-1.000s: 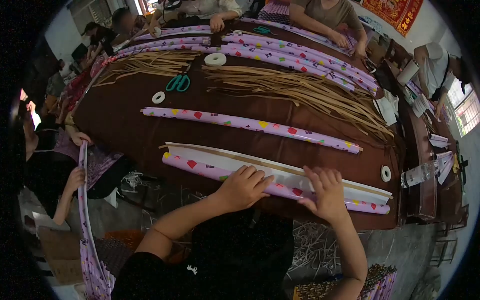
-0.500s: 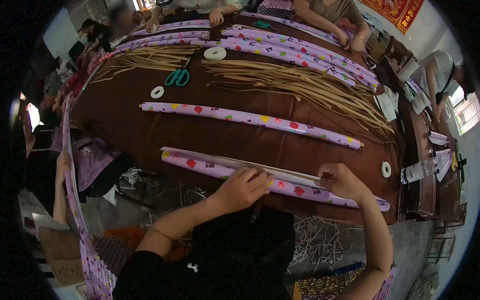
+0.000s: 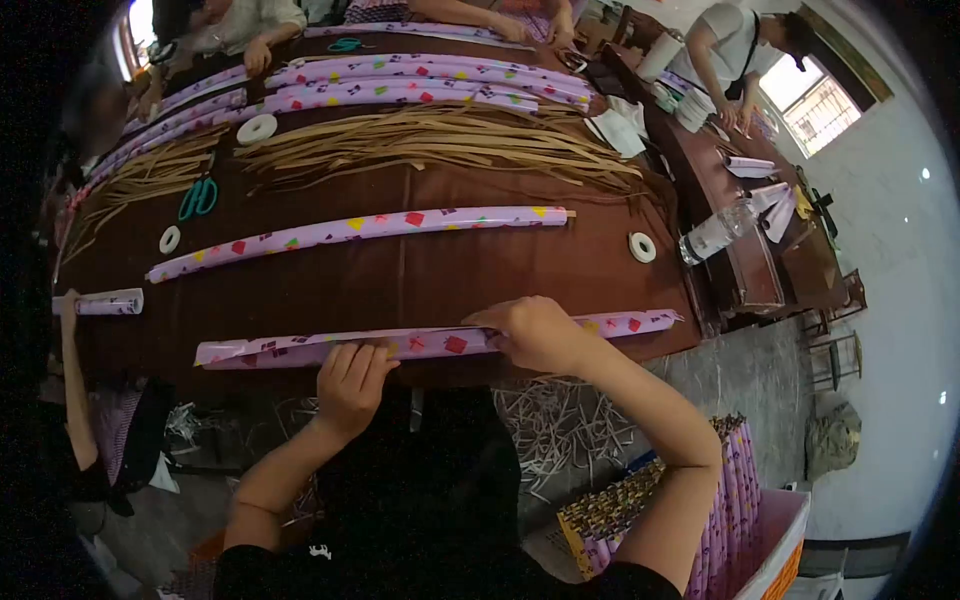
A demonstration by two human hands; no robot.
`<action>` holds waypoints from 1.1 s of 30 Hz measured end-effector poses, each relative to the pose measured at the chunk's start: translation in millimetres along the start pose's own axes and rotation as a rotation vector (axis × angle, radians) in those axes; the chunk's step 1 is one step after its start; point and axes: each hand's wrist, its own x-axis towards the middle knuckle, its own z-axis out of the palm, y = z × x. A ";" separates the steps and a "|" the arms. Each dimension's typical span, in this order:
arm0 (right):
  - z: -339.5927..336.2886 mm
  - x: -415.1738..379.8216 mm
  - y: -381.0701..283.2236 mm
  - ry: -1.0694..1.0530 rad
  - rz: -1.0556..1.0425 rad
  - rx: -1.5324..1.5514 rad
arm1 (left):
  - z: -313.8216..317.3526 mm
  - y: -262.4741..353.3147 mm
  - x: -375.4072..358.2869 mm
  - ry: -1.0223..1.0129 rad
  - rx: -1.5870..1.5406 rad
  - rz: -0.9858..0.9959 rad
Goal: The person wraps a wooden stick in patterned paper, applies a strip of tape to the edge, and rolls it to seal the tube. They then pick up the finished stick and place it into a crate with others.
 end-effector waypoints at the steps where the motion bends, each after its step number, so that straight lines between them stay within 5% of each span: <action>1: 1.4 -2.2 -2.9 0.004 0.009 -0.002 | 1.0 -0.1 -3.2 0.020 0.020 0.005; 9: 16.5 -21.4 -19.2 0.135 -0.054 -0.219 | 1.0 5.0 -14.1 0.199 0.329 0.090; 18: 59.5 -45.6 -21.6 0.338 -0.111 -0.485 | -18.6 -2.3 30.1 -0.360 0.045 0.186; 33: 98.1 -43.6 -14.3 0.560 0.005 -0.525 | -15.0 -5.6 33.7 -0.509 -0.049 0.165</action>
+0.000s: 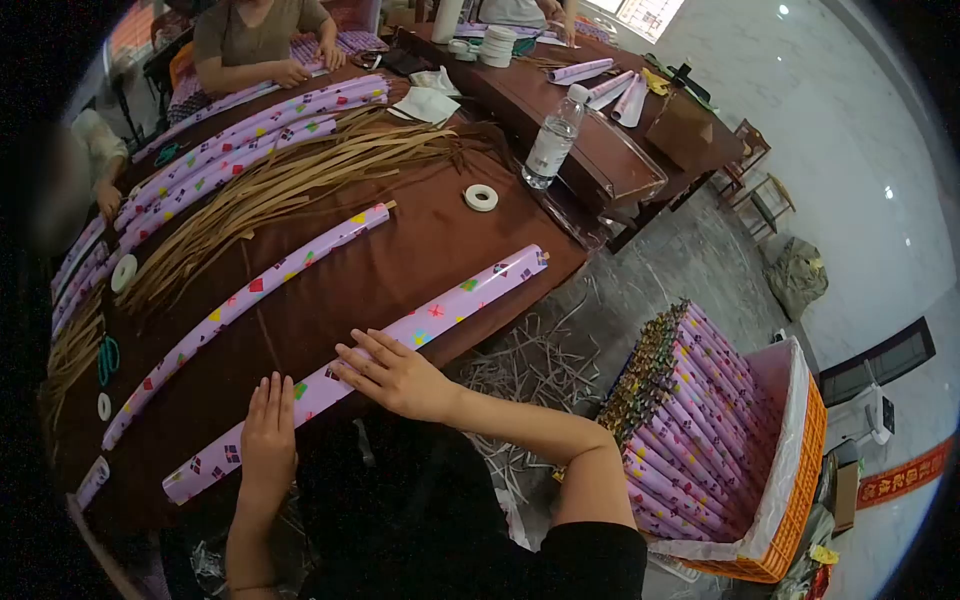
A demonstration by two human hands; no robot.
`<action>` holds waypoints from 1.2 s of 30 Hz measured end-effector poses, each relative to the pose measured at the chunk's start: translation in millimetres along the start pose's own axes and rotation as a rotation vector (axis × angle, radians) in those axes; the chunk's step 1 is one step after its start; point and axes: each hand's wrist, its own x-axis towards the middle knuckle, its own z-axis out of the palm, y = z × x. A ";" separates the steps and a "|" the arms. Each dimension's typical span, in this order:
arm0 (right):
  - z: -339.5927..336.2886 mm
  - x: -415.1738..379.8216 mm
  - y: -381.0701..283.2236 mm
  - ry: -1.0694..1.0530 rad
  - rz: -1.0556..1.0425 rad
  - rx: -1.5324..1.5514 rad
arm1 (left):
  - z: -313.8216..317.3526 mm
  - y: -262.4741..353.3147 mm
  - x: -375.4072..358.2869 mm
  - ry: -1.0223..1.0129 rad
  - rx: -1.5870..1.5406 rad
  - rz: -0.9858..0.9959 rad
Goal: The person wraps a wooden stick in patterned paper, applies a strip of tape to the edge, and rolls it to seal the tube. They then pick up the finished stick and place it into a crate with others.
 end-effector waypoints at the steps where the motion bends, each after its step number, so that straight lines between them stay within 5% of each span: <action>1: -1.7 -0.6 0.1 0.000 0.006 0.004 | -2.7 -1.0 0.9 -0.032 -0.031 -0.007; 11: -4.7 12.4 9.3 -0.139 0.076 0.004 | -16.7 -10.9 12.8 -0.169 -0.158 -0.037; 15: -0.7 15.5 11.8 -0.109 0.092 0.017 | 1.3 -10.5 15.5 0.040 -0.043 0.033; 36: -5.5 24.3 20.7 -0.254 0.061 0.025 | 18.7 -4.2 26.2 0.175 -0.014 0.008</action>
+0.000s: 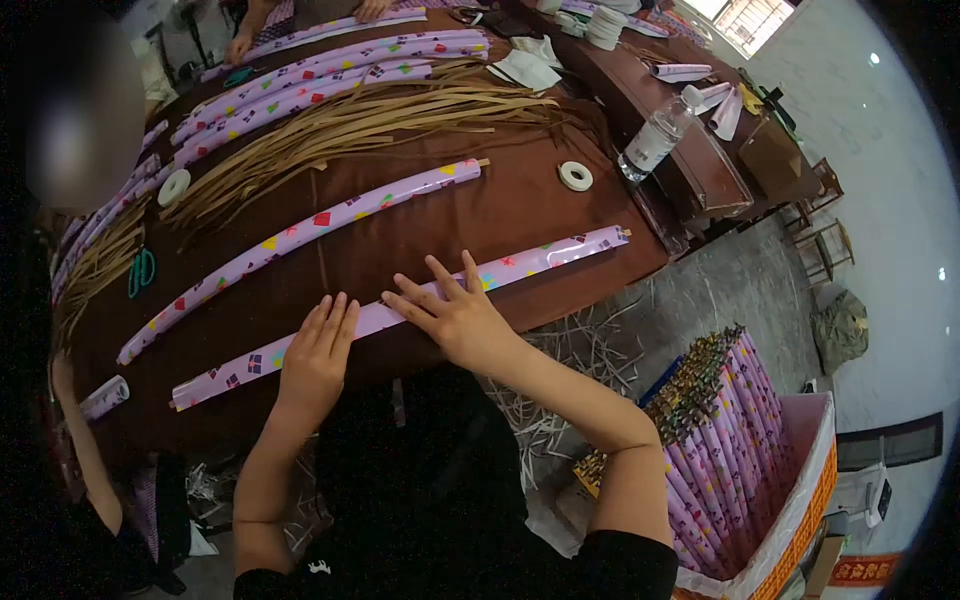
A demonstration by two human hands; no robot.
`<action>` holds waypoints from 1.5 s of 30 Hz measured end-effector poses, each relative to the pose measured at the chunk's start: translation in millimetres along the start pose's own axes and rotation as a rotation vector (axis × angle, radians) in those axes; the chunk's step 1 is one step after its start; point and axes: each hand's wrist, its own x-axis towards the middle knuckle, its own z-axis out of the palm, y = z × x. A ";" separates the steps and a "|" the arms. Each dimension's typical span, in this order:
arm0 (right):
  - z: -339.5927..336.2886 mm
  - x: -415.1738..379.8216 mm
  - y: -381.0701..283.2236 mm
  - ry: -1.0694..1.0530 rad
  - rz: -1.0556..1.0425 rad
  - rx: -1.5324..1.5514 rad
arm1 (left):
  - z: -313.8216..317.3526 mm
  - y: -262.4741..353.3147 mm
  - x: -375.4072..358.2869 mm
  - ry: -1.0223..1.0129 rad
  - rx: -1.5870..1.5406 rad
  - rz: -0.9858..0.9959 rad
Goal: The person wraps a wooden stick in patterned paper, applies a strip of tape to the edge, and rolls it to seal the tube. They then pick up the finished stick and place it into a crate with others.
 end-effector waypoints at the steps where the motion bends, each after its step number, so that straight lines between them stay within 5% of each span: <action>1: 0.3 0.3 -0.1 -0.001 0.011 -0.007 | -1.7 0.3 0.2 -0.033 0.001 -0.001; 13: 6.9 4.4 -12.9 0.107 0.084 -0.007 | -15.5 -1.5 5.7 -0.145 -0.304 -0.116; 19: 10.3 3.4 -15.9 0.096 0.130 0.025 | 8.6 11.0 11.0 -0.102 -0.052 -0.329; 25: 4.2 -7.8 -8.8 0.119 0.172 -0.034 | 11.7 11.0 8.7 -0.106 0.001 -0.314; 45: -1.5 -138.1 164.6 0.209 0.923 -0.269 | 12.7 7.2 11.8 -0.106 -0.060 -0.344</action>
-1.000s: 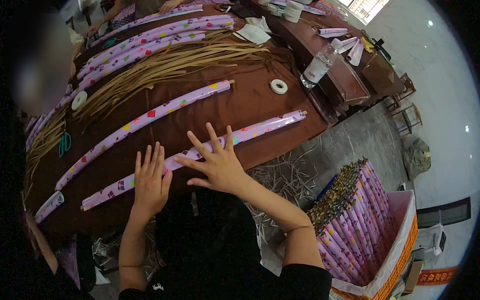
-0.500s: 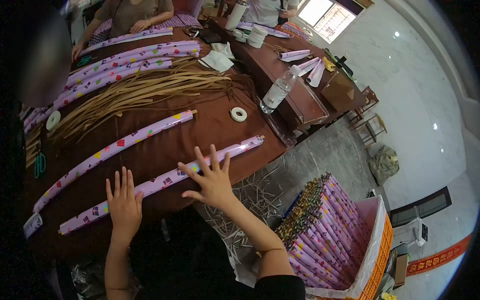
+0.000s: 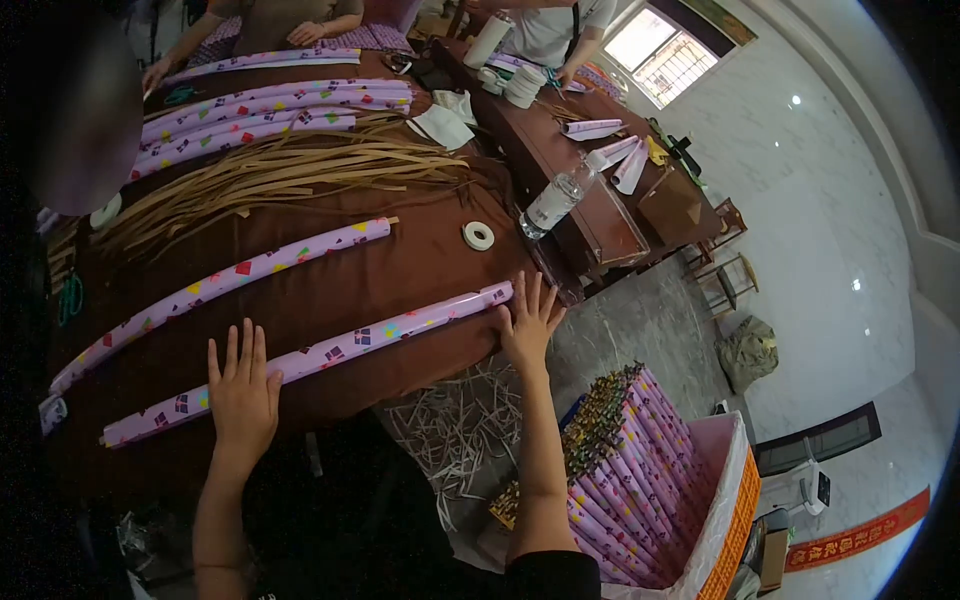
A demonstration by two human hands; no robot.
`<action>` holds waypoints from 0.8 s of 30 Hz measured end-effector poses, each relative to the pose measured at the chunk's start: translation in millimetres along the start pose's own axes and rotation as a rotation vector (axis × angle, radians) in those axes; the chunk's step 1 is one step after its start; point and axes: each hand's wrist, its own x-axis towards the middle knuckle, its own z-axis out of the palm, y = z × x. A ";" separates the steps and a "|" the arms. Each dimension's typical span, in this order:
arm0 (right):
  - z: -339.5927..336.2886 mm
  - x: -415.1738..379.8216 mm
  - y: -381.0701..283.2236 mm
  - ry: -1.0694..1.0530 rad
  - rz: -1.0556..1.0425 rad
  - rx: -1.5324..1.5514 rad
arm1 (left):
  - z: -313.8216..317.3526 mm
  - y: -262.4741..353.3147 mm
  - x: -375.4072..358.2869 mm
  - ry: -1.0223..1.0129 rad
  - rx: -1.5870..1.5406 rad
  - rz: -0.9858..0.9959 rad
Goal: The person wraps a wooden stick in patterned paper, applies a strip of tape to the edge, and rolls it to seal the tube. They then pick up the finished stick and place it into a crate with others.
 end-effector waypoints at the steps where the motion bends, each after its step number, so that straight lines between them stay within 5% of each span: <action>1: -3.8 0.0 -6.8 0.033 0.002 -0.094 | -0.1 -0.3 0.1 0.001 -0.003 0.001; 3: -24.4 -5.6 -44.5 0.100 -0.113 0.029 | 0.5 -1.3 -0.3 0.005 0.001 0.003; 8: -50.0 -50.3 -186.3 -0.121 -0.584 0.227 | 1.6 -1.6 0.5 0.012 0.017 0.022; 13: -40.6 -76.5 -245.0 -0.148 -0.730 0.392 | 3.4 -3.6 0.4 0.014 0.028 0.020; 17: -44.7 -67.8 -210.7 -0.161 -0.631 0.257 | 0.9 -2.0 2.0 -0.016 0.019 0.008; 24: -11.9 -21.7 -52.3 -0.086 -0.177 0.021 | 4.8 -3.3 2.7 -0.005 0.044 0.010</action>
